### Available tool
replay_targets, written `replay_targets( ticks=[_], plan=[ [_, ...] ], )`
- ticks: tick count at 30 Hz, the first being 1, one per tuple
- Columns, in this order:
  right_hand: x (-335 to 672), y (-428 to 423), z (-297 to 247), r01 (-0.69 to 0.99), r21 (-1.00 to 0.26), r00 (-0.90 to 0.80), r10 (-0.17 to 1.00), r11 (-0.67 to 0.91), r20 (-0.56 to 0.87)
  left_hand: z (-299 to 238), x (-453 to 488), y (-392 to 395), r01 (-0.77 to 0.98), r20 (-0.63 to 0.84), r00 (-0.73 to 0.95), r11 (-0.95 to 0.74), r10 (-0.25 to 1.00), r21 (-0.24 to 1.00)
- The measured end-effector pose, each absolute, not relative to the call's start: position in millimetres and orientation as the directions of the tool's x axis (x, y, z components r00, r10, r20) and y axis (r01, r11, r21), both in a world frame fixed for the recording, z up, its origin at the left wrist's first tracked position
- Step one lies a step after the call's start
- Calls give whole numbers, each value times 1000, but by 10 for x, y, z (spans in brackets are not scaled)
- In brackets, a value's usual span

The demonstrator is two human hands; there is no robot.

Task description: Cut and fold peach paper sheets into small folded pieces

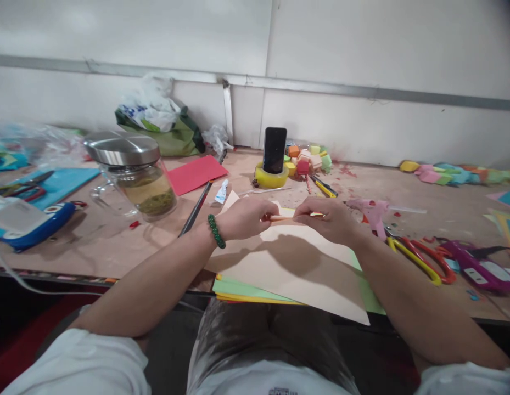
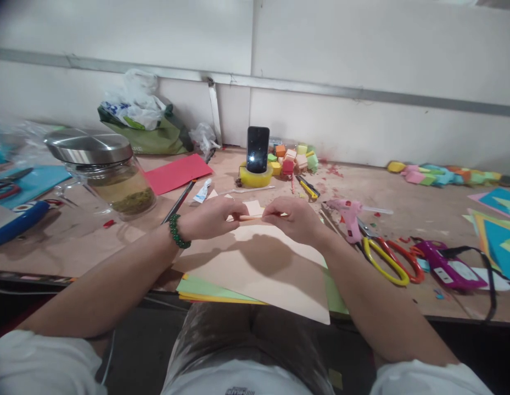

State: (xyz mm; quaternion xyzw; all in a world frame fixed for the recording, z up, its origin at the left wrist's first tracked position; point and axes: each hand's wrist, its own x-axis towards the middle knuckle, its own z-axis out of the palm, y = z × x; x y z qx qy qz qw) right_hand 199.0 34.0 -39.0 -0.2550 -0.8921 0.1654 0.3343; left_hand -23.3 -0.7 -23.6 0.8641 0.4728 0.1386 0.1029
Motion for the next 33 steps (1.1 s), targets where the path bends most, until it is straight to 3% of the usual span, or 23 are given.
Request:
replay_targets(
  ticks=[4,7,12,18,27,33],
  plan=[
    [2029,394,-390,352,-553,-591,638,755,494,-271,-276,5,726,231,547,-593,805,348],
    [2026,421,-403,350,-577,-557,659,738,505,-317,-266,-6,610,318,554,-635,770,474],
    [1981,408,-428,307,-558,-538,624,771,567,-447,-160,-9,488,446,344,-563,827,667],
    [1948,356,-449,323,-491,-514,586,809,627,-499,-83,-13,443,515,228,-559,826,701],
    [1918,331,-478,333,-225,-688,400,916,606,-365,-159,-50,685,263,435,-506,861,523],
    [1937,343,-477,353,-158,-753,380,922,538,-400,-197,8,660,154,503,-493,850,567]
  ],
)
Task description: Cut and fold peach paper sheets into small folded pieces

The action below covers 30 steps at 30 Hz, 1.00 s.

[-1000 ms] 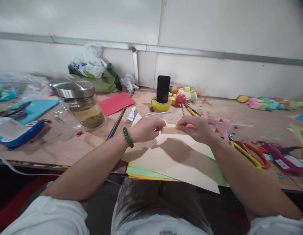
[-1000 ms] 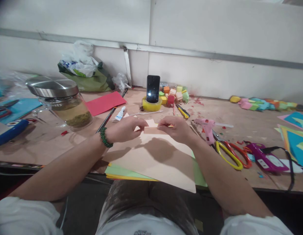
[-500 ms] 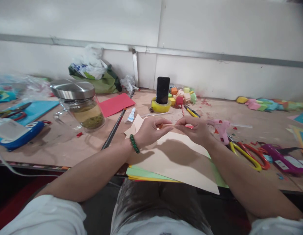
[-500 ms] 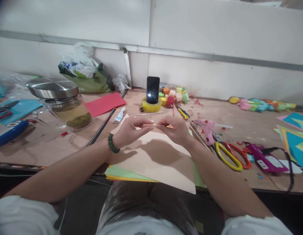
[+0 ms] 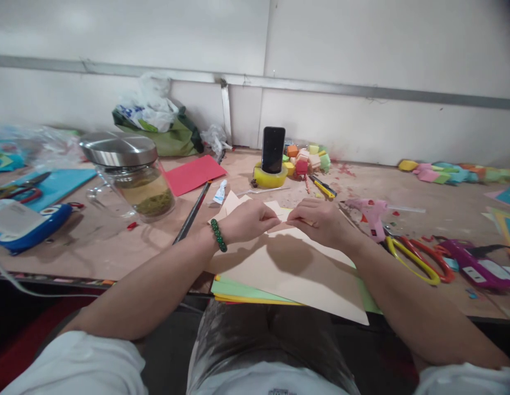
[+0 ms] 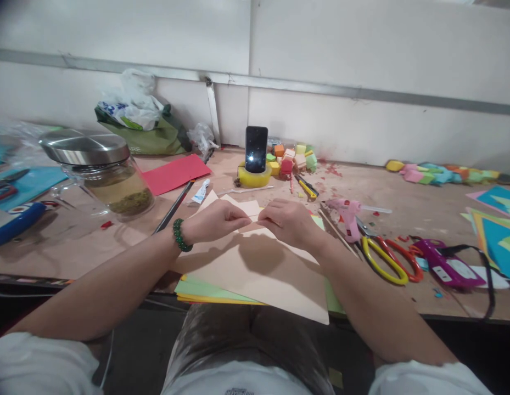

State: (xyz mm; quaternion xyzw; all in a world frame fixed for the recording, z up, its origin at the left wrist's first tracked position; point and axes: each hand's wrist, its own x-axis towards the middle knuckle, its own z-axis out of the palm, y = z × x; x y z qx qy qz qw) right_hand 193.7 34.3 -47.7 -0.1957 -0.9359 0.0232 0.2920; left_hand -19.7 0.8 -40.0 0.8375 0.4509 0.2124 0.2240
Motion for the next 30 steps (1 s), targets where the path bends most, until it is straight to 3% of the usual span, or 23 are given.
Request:
replay_targets(
  ticks=[9,17,25,30],
  plan=[
    [1934,341,-500,298,-194,-822,355,934,446,-419,-209,41,655,37,566,-476,824,586],
    [1921,326,-505,302,-204,-821,363,931,441,-378,-117,-81,779,103,543,-546,833,308],
    [1925,307,-475,322,-121,-824,341,939,454,-343,-80,-118,878,85,448,-456,890,147],
    [1963,321,-413,367,-136,-789,386,920,479,-292,-54,-144,885,121,454,-463,882,50]
  ],
)
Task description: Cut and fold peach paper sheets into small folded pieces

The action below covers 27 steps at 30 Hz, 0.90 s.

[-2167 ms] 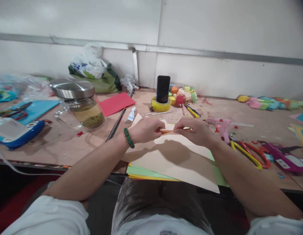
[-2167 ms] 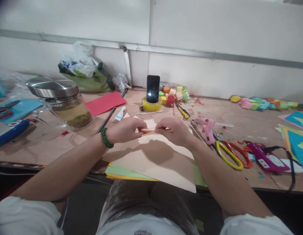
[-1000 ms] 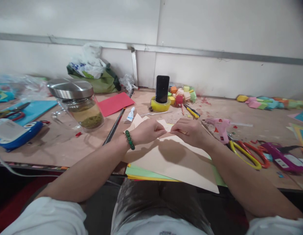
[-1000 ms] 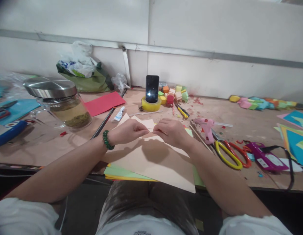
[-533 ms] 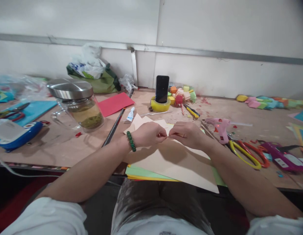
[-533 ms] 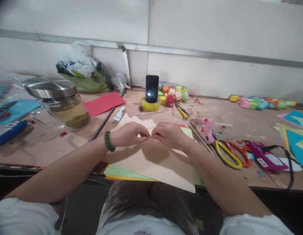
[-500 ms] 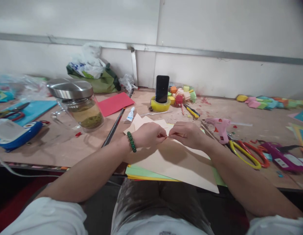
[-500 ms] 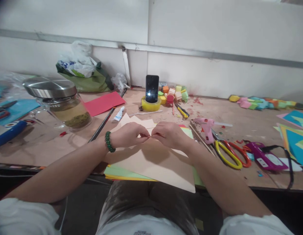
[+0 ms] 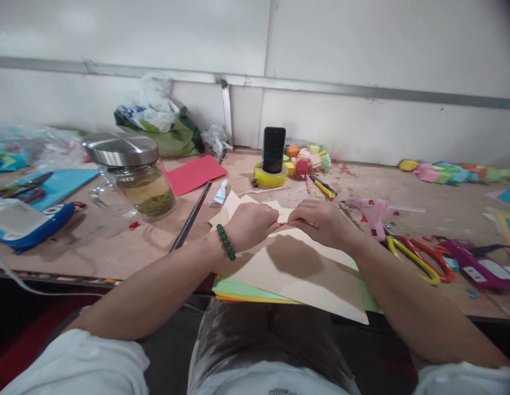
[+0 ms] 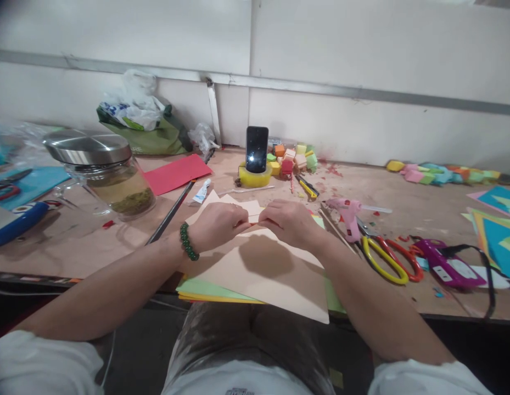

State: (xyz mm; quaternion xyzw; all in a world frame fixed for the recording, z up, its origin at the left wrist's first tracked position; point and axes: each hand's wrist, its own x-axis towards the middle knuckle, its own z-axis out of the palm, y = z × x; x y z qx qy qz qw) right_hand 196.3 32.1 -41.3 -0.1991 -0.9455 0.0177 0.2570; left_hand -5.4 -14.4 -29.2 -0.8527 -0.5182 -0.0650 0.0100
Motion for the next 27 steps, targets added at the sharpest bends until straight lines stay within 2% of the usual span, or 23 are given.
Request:
replay_targets(
  ticks=[4,8,11,14,17,21,27],
  plan=[
    [2006,355,-386,369,-200,-752,418,908,511,-305,-95,-131,858,211,458,-491,864,149],
    [2047,386,-373,404,-371,-653,547,837,524,-320,-195,-57,764,346,394,-513,851,392],
    [2046,399,-379,381,-541,-544,655,750,525,-337,-239,1,563,444,313,-541,839,625],
    [1996,396,-414,301,-624,-472,681,721,559,-381,-210,15,360,485,285,-561,827,745],
    [1922,372,-460,230,-660,-434,683,715,588,-449,-143,-1,265,522,278,-587,806,765],
    [1858,333,-493,178,-684,-460,674,708,578,-514,-79,-22,230,576,187,-606,796,762],
    [1842,316,-526,168,-596,-533,581,786,615,-514,-36,-62,279,625,143,-637,767,718]
  ],
)
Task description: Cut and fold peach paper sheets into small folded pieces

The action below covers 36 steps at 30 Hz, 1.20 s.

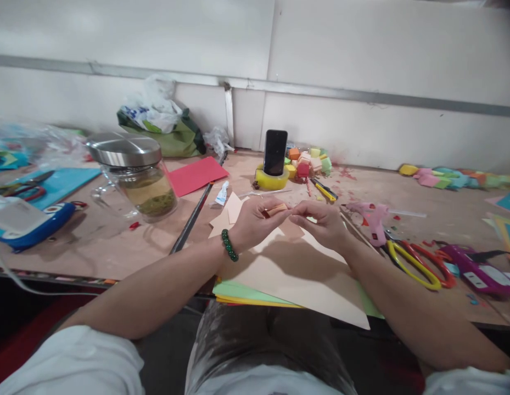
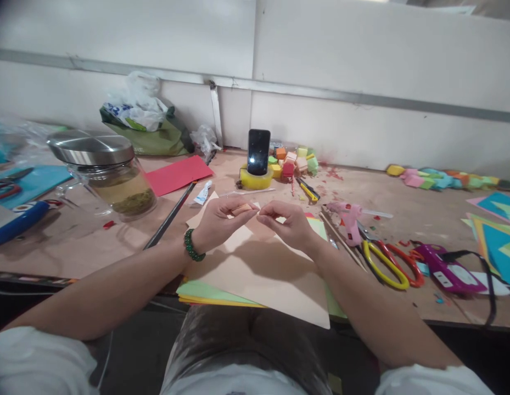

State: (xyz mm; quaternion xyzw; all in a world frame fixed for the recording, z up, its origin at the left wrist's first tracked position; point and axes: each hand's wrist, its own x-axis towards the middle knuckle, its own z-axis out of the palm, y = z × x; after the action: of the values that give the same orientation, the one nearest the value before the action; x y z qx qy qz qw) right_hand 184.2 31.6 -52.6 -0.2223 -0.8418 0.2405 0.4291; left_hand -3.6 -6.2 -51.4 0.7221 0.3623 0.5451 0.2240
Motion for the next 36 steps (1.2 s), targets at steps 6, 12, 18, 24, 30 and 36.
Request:
replay_targets(
  ticks=[6,12,18,24,30,36],
  plan=[
    [1846,292,-532,190,-485,-537,504,854,677,-517,-25,-77,247,639,146,-653,756,716],
    [1853,280,-501,197,-429,-548,462,882,697,-522,-36,-66,265,628,138,-640,766,722],
    [1858,283,-519,204,-408,-547,449,890,706,-526,-35,-64,268,619,121,-626,776,732],
    [1875,259,-483,256,-370,-537,449,893,714,-518,-40,-62,228,607,131,-620,784,751],
    [1877,240,-448,321,-256,-543,399,912,739,-506,-39,-68,201,600,124,-612,790,765],
    [1867,245,-461,303,-182,-529,324,935,785,-505,-12,-74,126,553,87,-560,828,819]
  ],
)
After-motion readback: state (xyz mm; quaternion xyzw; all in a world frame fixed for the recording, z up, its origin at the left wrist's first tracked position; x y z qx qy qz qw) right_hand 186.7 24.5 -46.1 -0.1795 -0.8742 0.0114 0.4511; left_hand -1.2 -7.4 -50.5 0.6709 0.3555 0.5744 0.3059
